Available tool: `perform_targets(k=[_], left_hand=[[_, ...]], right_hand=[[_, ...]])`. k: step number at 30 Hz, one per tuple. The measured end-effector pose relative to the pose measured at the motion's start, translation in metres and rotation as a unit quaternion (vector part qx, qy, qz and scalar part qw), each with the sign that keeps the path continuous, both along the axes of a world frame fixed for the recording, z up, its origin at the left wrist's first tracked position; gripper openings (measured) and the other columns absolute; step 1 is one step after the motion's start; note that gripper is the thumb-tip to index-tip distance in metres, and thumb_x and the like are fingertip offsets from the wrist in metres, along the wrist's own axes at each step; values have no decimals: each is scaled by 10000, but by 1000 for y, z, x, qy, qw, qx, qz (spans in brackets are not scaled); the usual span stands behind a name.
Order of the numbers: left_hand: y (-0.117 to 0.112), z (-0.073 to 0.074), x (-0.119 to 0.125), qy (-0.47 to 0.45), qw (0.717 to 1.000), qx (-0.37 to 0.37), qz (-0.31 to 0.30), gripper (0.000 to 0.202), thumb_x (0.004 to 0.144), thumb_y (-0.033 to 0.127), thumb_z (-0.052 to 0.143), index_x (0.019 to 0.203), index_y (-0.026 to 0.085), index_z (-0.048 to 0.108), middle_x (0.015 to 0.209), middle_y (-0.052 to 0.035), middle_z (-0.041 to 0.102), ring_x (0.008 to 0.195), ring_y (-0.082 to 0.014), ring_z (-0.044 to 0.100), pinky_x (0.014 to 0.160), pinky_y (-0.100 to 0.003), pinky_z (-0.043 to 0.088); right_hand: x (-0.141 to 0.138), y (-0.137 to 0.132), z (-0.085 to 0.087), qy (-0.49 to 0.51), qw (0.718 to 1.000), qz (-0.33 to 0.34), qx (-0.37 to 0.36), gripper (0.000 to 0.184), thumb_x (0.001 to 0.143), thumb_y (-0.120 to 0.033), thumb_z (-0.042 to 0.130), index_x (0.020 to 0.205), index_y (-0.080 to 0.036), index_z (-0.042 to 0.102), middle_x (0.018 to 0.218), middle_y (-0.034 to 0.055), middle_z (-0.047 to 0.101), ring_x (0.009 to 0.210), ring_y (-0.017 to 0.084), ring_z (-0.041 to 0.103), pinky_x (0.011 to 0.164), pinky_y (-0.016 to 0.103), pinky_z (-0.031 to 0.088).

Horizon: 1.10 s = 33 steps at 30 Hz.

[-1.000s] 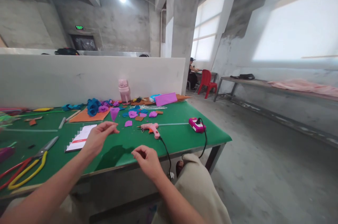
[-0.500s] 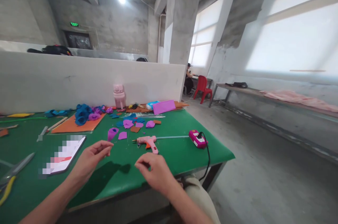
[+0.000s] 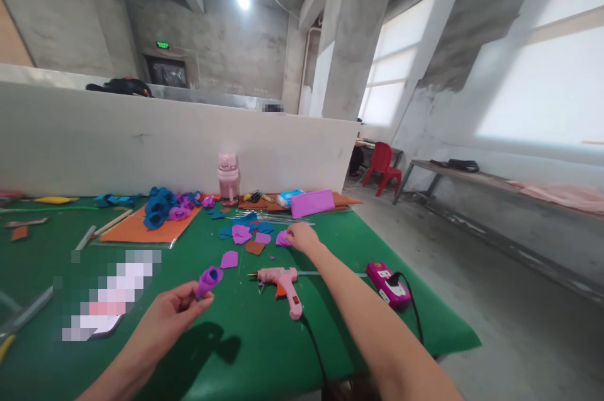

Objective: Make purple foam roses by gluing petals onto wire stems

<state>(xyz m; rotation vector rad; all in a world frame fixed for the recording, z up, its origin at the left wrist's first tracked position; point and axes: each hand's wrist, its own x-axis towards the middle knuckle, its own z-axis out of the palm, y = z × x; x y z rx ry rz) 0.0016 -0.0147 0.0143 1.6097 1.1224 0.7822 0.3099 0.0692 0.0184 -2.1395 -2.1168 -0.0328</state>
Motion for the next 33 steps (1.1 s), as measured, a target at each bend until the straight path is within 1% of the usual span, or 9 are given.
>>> perform_targets(k=[3,5,9,14,19,22,25,29,33], left_hand=[[-7,-1,2,-12,999,-27,-27,273,706,440,571,710,168,565,516,69,295,491,-84,245,468,-224,186],[-10,0,1,-17,999,-35,-33,256,710,424,571,680,171,547,525,67,293,496,-83,238,469,-225,185],[-9,1,-3,-20,998,-49,-29,242,709,409,575,664,174,541,508,71,285,483,-80,231,462,-224,178],[-5,2,-9,-31,998,-46,-1,242,701,406,589,739,168,580,505,71,329,471,-73,257,451,-212,188],[-4,18,-11,-50,996,-32,65,280,676,412,618,788,156,606,490,74,338,459,-68,272,437,-201,193],[-1,25,-11,-59,993,-24,95,285,645,405,647,771,153,609,483,73,357,450,-64,279,427,-198,190],[4,24,-12,-73,992,-24,104,281,629,399,654,750,151,606,502,62,400,458,-67,312,427,-197,205],[8,18,-12,-79,991,-33,102,282,647,417,626,736,150,603,493,60,407,454,-70,311,425,-199,202],[6,16,-8,-75,991,-30,106,272,630,409,626,700,148,598,483,57,413,450,-71,320,424,-204,206]], right_hand=[[-6,11,-13,-36,999,0,-29,384,680,-488,627,848,-147,682,871,117,696,804,232,638,644,247,426],[-9,14,-18,-57,998,-1,-36,412,693,-501,602,869,-136,676,887,131,691,819,243,638,643,250,433],[-13,17,-20,-97,994,12,-41,340,768,-405,530,878,-118,675,919,152,682,863,245,636,689,257,446],[-22,16,-19,-141,988,37,-49,230,780,-183,481,876,-117,679,918,165,680,873,248,642,720,287,462],[-34,6,-20,-153,984,67,-60,275,809,-84,410,919,-105,660,935,179,670,905,239,634,757,300,455],[-40,-3,-13,-144,984,83,-63,257,837,-188,429,950,-118,648,967,173,660,905,240,626,746,296,449],[-42,-6,2,-126,986,95,-51,322,851,-356,432,1007,-159,633,1019,139,650,929,239,607,742,282,435],[-40,4,20,-98,992,81,-23,287,860,-259,400,978,-178,649,1020,101,657,953,218,587,738,253,408],[-29,18,24,-69,997,45,-11,259,839,-219,429,925,-156,664,956,89,677,887,195,599,711,237,401]])
